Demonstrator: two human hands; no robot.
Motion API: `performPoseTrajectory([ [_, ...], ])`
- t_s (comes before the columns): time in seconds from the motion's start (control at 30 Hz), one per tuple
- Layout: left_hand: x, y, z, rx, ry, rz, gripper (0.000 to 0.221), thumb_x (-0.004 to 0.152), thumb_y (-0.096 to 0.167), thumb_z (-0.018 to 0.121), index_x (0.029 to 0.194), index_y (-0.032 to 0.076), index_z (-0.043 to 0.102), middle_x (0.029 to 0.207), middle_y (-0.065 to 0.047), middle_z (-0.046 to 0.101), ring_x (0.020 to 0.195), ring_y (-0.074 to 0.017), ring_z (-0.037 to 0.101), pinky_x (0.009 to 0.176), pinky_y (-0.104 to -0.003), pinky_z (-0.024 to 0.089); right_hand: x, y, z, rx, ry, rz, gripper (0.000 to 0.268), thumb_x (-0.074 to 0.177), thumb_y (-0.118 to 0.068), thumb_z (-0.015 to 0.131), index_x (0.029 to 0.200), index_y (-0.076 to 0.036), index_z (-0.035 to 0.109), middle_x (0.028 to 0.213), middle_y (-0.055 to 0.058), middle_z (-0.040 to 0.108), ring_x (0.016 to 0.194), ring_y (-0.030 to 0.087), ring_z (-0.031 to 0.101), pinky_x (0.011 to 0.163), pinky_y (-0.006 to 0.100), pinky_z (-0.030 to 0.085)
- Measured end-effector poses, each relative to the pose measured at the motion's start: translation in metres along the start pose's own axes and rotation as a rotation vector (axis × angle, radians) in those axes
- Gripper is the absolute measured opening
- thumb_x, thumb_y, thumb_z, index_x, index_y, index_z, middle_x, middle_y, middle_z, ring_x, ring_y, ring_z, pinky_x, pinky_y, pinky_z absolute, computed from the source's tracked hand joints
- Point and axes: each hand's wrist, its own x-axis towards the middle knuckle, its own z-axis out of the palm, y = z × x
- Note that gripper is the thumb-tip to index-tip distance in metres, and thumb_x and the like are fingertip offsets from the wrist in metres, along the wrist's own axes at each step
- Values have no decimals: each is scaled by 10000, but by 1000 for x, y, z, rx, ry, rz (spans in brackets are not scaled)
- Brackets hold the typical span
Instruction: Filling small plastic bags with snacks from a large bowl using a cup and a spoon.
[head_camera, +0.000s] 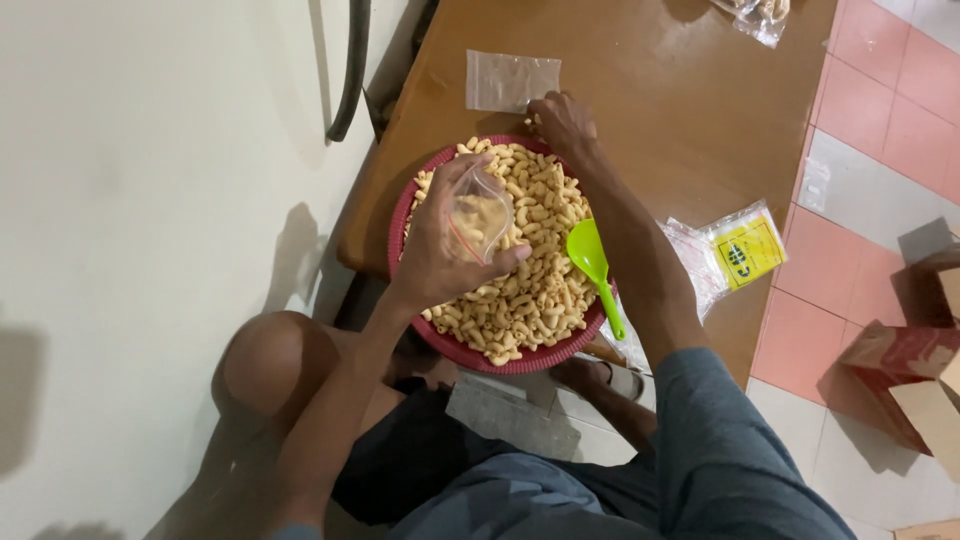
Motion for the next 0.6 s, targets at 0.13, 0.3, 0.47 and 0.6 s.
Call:
performPoseTrajectory([
  [0.13,1,1,-3,-17,5,-19,849,838,400,868,1479,139,377,1526,-133,501,1436,-325,537,1156,-457,546,4,1,1,-33,-2,-42,123,990,-186,803,1064,-87,809,900,136,763,788,306,707,566,414,610],
  [0.3,2,-2,-4,-15,31,-18,844,826,403,879,1473,141,404,1472,-93,513,1364,-271,573,1100,-403,568,12,7,10,-179,-75,-69,200,1035,-282,753,1111,-100,789,967,134,750,823,295,714,634,436,628],
  [0.47,2,-7,-5,6,47,-3,875,836,413,875,1495,124,376,1518,-118,513,1411,-304,561,1120,-423,564,6,-6,-10,-129,-102,-24,199,1087,-255,671,1061,-93,784,942,128,728,802,301,710,616,448,593],
  [0.6,4,-3,-6,-22,49,-22,856,838,402,873,1491,134,389,1517,-136,503,1394,-303,554,1116,-419,565,4,7,0,-110,-49,-25,169,1043,-179,671,1036,-61,792,954,145,756,721,328,722,564,452,582],
])
